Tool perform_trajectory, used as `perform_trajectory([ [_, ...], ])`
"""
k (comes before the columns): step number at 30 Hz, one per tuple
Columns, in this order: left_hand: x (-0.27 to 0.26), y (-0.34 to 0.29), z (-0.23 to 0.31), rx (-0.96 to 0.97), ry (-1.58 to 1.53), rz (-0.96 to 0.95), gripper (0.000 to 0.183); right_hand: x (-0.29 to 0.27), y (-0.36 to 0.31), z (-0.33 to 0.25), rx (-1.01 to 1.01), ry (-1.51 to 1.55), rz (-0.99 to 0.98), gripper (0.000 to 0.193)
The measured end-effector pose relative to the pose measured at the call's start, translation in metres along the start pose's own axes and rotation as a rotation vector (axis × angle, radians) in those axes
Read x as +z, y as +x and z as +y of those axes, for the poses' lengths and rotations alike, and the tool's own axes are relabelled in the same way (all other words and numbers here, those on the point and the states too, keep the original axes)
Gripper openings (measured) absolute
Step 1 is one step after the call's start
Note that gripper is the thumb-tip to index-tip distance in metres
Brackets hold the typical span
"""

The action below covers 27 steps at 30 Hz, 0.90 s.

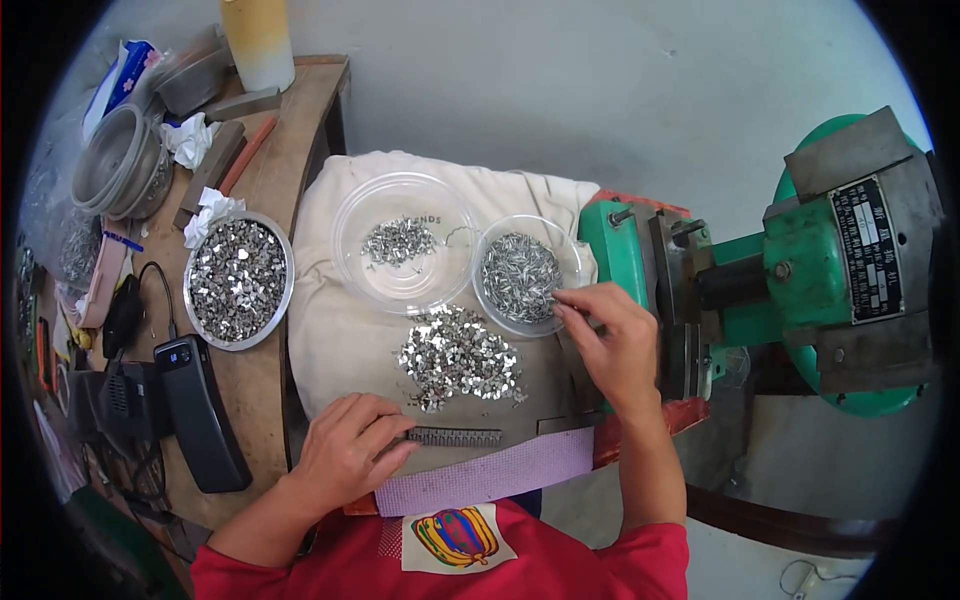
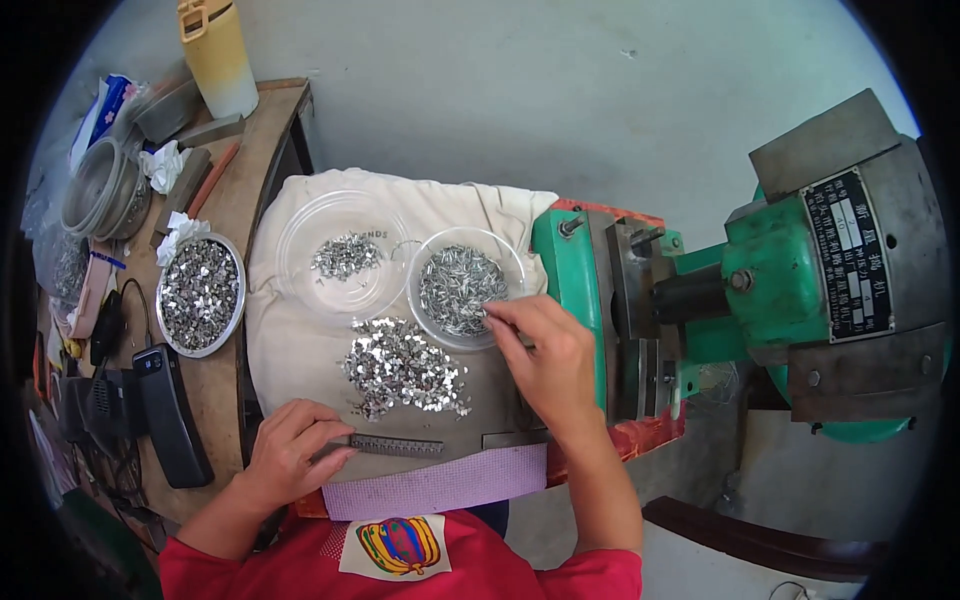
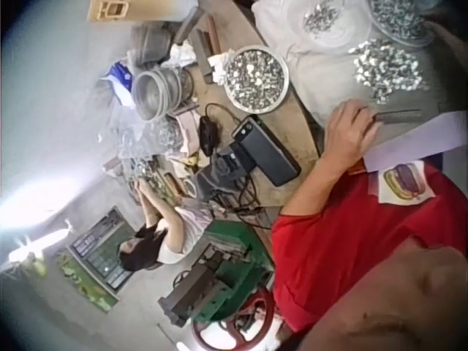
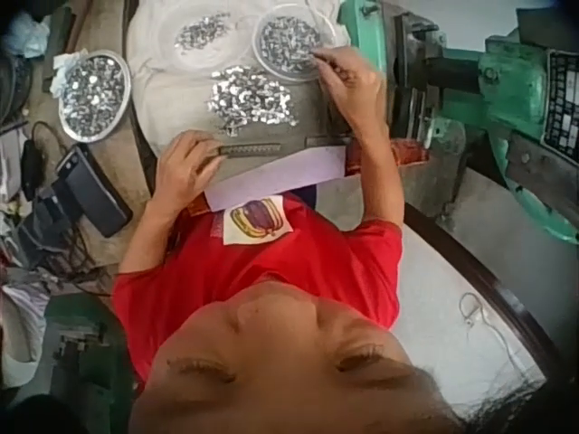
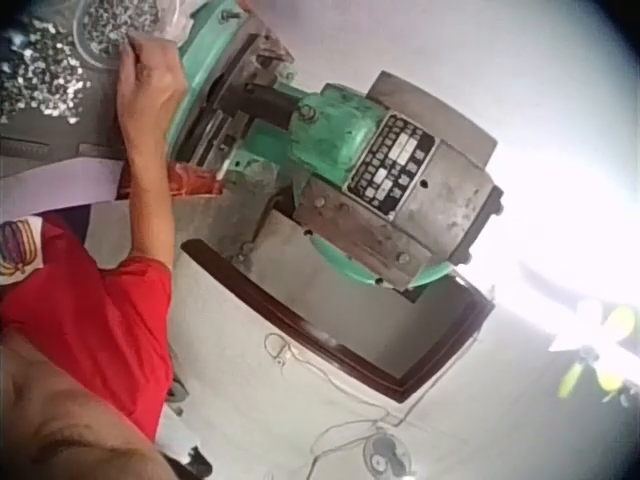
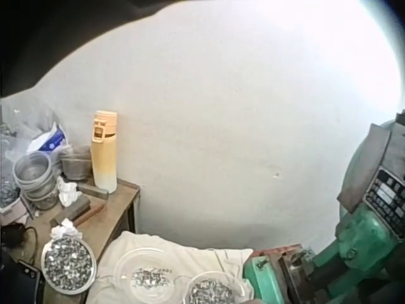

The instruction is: The person sorts small metal star and circle components by hand, loading them into a fixture, then operates a manual press machine to process them.

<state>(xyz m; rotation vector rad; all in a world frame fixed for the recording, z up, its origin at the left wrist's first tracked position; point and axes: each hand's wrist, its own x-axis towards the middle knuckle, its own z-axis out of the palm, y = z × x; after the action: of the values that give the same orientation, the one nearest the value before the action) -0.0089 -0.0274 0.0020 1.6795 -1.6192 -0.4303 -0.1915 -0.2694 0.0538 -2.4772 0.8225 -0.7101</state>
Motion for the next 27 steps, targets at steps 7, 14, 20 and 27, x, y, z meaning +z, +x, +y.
perform_trajectory([
  [7, 0.001, -0.001, 0.000, 0.004, -0.023, 0.045, 0.027, 0.027, 0.026, -0.007, 0.050, -0.088, -0.273, 0.027],
  [14, 0.003, -0.003, 0.002, 0.016, -0.036, 0.023, 0.024, 0.042, 0.046, -0.003, 0.024, -0.023, -0.326, 0.023],
  [20, 0.006, 0.000, 0.007, 0.047, -0.039, 0.042, 0.026, 0.041, 0.053, -0.007, -0.066, -0.095, -0.328, 0.014],
  [27, 0.006, 0.009, 0.031, 0.070, -0.155, -0.005, 0.023, 0.038, 0.051, 0.000, -0.091, -0.037, -0.355, 0.013],
])
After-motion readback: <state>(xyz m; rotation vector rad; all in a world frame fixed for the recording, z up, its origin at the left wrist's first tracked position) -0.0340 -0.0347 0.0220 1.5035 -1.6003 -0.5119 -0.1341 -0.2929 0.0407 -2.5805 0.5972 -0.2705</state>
